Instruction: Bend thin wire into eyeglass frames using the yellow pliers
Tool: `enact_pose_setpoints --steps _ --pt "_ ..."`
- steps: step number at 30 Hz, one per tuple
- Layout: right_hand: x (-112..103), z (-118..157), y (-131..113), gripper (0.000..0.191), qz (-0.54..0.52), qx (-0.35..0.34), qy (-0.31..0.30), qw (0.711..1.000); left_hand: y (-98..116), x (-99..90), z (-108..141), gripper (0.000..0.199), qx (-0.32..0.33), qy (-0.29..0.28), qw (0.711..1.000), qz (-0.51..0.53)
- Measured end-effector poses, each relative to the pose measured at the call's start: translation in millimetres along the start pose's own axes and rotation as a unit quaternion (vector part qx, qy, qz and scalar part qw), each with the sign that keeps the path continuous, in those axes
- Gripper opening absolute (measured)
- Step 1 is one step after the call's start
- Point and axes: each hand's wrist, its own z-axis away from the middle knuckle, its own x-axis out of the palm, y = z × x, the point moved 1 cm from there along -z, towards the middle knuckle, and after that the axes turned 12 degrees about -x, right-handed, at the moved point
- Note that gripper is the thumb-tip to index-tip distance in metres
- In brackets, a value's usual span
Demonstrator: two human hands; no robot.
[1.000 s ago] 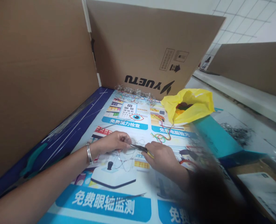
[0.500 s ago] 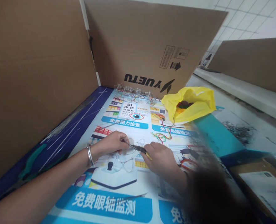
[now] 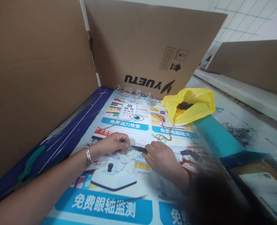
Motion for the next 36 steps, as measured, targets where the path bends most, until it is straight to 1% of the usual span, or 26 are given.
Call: enact_pose_setpoints --steps 3,7,9,11,14,15,19,22,24,30,36 --pt "-7.7 -1.3 7.0 0.017 -0.008 -0.040 -0.008 0.999 -3.3 -2.7 -0.5 0.016 0.036 -0.036 0.999 -0.001" --pt "-19.0 -3.2 10.0 0.017 0.036 -0.086 -0.018 0.995 -6.2 -3.1 -1.4 0.015 0.055 -0.049 0.997 -0.009" --pt "-21.3 -2.6 11.4 0.018 0.044 -0.094 -0.010 0.995 -5.8 -3.0 -1.3 0.015 0.059 -0.049 0.997 -0.009" --pt "-20.3 -0.7 14.8 0.020 0.020 -0.072 0.019 0.997 -4.5 -3.4 -1.1 0.014 0.065 -0.047 0.997 -0.007" --pt "-14.7 3.2 22.5 0.023 -0.056 -0.004 0.088 0.995 -2.8 -5.0 -0.8 0.013 0.080 -0.041 0.996 0.001" --pt "-12.4 4.2 24.6 0.023 -0.085 0.008 0.093 0.992 -2.6 -5.6 -0.9 0.013 0.085 -0.039 0.996 0.004" --pt "-6.3 4.6 25.7 0.019 -0.196 -0.023 0.031 0.980 -3.1 -6.9 -1.4 0.012 0.102 -0.038 0.994 0.002" --pt "-6.2 3.8 23.5 0.019 -0.255 -0.032 0.016 0.966 -3.5 -7.1 -0.8 0.011 0.110 -0.041 0.993 -0.011" --pt "-5.9 3.7 22.7 0.018 -0.279 -0.036 0.014 0.959 -3.2 -6.9 0.1 0.012 0.104 -0.051 0.993 -0.006" --pt "-0.9 4.7 22.8 0.023 -0.285 -0.074 0.040 0.955 0.0 -4.9 3.9 0.015 0.083 -0.091 0.992 -0.012" --pt "-1.1 4.7 18.4 0.023 -0.266 -0.118 0.025 0.956 0.7 -1.2 6.4 0.016 0.068 -0.132 0.989 -0.007"
